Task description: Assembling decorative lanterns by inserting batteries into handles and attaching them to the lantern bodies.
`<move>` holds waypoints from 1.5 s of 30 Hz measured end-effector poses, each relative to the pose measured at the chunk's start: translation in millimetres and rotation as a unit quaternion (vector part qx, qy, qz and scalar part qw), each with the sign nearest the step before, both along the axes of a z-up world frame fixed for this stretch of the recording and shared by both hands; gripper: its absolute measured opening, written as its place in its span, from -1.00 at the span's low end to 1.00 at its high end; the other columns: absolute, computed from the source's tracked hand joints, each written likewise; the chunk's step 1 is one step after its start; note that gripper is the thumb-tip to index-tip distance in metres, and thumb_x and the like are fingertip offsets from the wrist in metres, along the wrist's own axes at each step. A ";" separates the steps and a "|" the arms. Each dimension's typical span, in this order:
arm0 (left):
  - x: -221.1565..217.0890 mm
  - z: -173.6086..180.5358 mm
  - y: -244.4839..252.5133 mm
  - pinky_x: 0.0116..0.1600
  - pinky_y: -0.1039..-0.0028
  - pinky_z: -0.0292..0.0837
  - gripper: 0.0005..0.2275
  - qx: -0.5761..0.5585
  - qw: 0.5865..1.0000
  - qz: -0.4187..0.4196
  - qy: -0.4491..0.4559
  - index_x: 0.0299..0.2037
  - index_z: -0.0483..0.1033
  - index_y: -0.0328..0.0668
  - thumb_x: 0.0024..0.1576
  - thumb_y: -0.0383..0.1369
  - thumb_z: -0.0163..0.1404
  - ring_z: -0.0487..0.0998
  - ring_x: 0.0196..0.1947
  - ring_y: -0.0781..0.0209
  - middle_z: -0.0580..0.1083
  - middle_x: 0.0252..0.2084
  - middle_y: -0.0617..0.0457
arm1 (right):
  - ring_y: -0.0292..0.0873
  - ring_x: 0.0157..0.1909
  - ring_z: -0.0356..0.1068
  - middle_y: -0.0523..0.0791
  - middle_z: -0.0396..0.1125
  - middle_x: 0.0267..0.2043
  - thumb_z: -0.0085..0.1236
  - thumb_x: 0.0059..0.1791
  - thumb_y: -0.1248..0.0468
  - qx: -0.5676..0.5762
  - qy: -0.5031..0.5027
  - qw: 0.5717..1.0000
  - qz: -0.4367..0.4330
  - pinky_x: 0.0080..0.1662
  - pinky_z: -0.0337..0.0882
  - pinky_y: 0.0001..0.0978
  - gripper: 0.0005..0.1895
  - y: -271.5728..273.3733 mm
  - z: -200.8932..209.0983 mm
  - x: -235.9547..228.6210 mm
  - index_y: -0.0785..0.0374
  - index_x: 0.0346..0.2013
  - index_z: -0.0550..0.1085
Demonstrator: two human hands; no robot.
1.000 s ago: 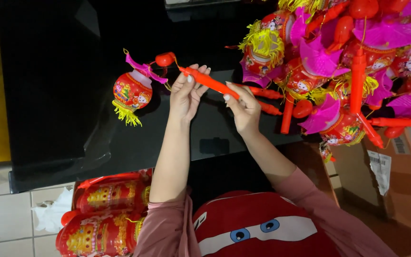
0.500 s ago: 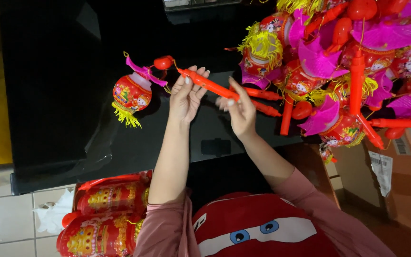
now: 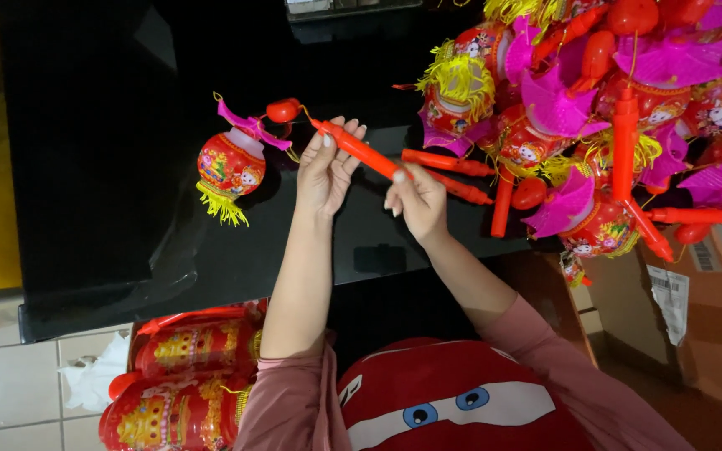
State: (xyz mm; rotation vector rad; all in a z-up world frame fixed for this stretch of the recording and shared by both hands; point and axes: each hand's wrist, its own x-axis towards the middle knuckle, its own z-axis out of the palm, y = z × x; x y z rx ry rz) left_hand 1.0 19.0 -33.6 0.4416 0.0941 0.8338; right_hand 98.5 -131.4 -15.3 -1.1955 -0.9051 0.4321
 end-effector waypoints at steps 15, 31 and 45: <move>1.3 6.4 -2.6 0.26 -0.06 0.48 -0.70 -0.014 1.000 -0.004 -0.005 0.20 0.46 -0.40 0.30 -0.43 0.04 0.51 0.20 -0.24 0.49 0.13 -0.40 | -0.29 -0.80 0.21 -0.08 0.31 -0.76 -0.02 0.19 0.27 -0.064 0.028 0.997 -0.015 -0.66 0.26 -0.53 -0.71 0.2 5.1 -0.3 0.37 -0.32 0.54; 9.5 -19.3 14.4 0.40 -0.27 0.30 -0.71 -0.202 0.975 -0.037 -0.080 0.04 0.50 -0.28 0.32 -0.21 -0.01 0.58 0.17 -0.08 0.53 0.13 -0.22 | -0.03 -0.36 0.33 -0.07 0.29 -0.37 0.20 -0.06 0.52 0.115 -0.435 0.889 -0.082 -0.26 0.39 -0.18 -0.79 5.1 59.1 -30.7 0.24 -0.21 0.66; 13.6 -12.4 14.4 0.08 -0.25 0.57 -0.67 -0.255 0.966 -0.049 -0.016 0.04 0.53 -0.33 0.26 -0.19 0.06 0.65 0.00 -0.22 0.54 0.06 -0.31 | 0.16 -0.41 0.35 0.03 0.29 -0.44 0.37 0.00 0.27 0.070 -0.361 0.930 0.008 -0.35 0.31 -0.03 -0.82 64.7 106.1 0.9 0.32 -0.22 0.58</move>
